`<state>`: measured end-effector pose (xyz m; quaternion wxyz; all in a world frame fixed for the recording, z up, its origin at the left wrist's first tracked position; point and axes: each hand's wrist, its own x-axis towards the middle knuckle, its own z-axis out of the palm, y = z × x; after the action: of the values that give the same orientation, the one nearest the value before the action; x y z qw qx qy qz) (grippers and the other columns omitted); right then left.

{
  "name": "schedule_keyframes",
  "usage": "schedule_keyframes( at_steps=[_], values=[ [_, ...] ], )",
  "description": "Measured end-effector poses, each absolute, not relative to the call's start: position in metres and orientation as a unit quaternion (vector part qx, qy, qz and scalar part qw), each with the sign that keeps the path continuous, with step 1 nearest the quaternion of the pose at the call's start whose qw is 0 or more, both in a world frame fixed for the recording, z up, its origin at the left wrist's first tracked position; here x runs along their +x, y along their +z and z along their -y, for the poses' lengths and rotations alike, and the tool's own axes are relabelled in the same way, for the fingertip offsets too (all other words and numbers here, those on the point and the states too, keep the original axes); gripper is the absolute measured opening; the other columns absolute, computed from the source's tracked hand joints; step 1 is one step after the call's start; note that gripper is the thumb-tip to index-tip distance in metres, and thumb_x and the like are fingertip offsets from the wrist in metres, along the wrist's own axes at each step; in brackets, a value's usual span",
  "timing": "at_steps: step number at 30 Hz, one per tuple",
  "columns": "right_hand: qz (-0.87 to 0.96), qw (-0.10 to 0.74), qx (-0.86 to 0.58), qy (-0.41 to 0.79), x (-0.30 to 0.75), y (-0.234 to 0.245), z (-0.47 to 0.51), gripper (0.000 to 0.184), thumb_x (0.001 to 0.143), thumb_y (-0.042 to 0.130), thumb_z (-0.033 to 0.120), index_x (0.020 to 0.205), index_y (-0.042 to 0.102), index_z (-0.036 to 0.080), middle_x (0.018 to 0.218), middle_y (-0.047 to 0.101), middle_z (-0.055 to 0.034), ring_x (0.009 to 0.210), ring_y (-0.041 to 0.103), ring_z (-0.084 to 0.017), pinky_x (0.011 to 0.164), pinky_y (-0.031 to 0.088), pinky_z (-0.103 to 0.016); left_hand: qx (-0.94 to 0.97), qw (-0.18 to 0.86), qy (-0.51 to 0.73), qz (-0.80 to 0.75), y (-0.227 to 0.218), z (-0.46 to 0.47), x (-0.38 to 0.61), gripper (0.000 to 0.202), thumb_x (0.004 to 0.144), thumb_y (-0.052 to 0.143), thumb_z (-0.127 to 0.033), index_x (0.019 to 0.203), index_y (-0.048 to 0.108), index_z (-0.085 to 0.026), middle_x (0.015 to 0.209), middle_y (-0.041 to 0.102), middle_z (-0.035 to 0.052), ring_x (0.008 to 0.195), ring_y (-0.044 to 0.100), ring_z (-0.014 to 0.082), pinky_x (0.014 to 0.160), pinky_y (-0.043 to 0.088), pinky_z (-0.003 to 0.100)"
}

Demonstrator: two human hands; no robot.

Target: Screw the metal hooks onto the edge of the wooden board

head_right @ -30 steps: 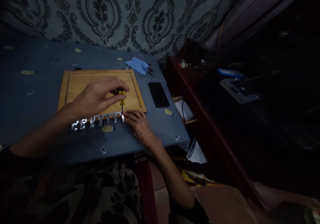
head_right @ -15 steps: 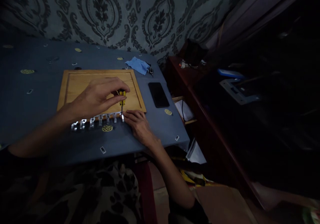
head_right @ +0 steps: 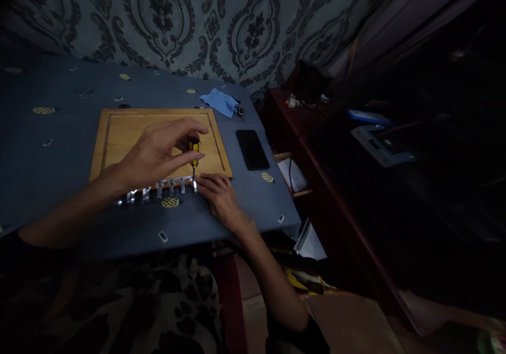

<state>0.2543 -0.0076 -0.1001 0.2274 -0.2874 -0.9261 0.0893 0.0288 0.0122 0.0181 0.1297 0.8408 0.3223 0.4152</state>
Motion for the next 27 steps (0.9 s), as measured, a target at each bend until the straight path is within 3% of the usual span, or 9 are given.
schedule_keyframes(
  at_steps=[5,12,21,27],
  values=[
    [0.926,0.219,-0.294,0.092,0.254,-0.1,0.008,0.054,0.099,0.049,0.009,0.148,0.057,0.031,0.138,0.07,-0.0082,0.133,0.057,-0.027,0.108,0.044,-0.051,0.835,0.153,0.403,-0.343,0.021,-0.011,0.029,0.027,0.09,0.067,-0.014,0.115,0.062,-0.019,0.096,0.071,0.001,0.083,0.069,0.0145,0.077,0.055,0.028],
    [0.927,0.22,-0.291,0.09,0.254,-0.099,0.008,0.058,0.098,0.05,0.006,0.15,0.055,0.031,0.138,0.07,-0.0075,0.134,0.056,-0.027,0.109,0.044,-0.051,0.841,0.168,0.385,-0.342,0.024,-0.01,0.029,0.025,0.092,0.063,-0.013,0.116,0.062,-0.02,0.107,0.073,0.0043,0.091,0.071,0.0169,0.08,0.058,0.03],
    [0.924,0.245,-0.279,0.09,0.254,-0.101,0.008,0.053,0.101,0.047,0.009,0.15,0.055,0.027,0.137,0.071,-0.0087,0.133,0.056,-0.027,0.108,0.045,-0.049,0.815,0.182,0.438,-0.334,0.032,-0.008,0.025,0.018,0.092,0.065,-0.015,0.109,0.064,-0.021,0.103,0.072,0.003,0.092,0.07,0.0172,0.083,0.059,0.033],
    [0.923,0.244,-0.282,0.094,0.255,-0.101,0.008,0.053,0.101,0.045,0.009,0.15,0.055,0.027,0.137,0.071,-0.009,0.133,0.057,-0.027,0.108,0.044,-0.05,0.828,0.169,0.409,-0.343,0.03,-0.009,0.028,0.018,0.091,0.065,-0.012,0.107,0.065,-0.02,0.1,0.073,0.0025,0.087,0.07,0.0164,0.081,0.059,0.032]
  ],
)
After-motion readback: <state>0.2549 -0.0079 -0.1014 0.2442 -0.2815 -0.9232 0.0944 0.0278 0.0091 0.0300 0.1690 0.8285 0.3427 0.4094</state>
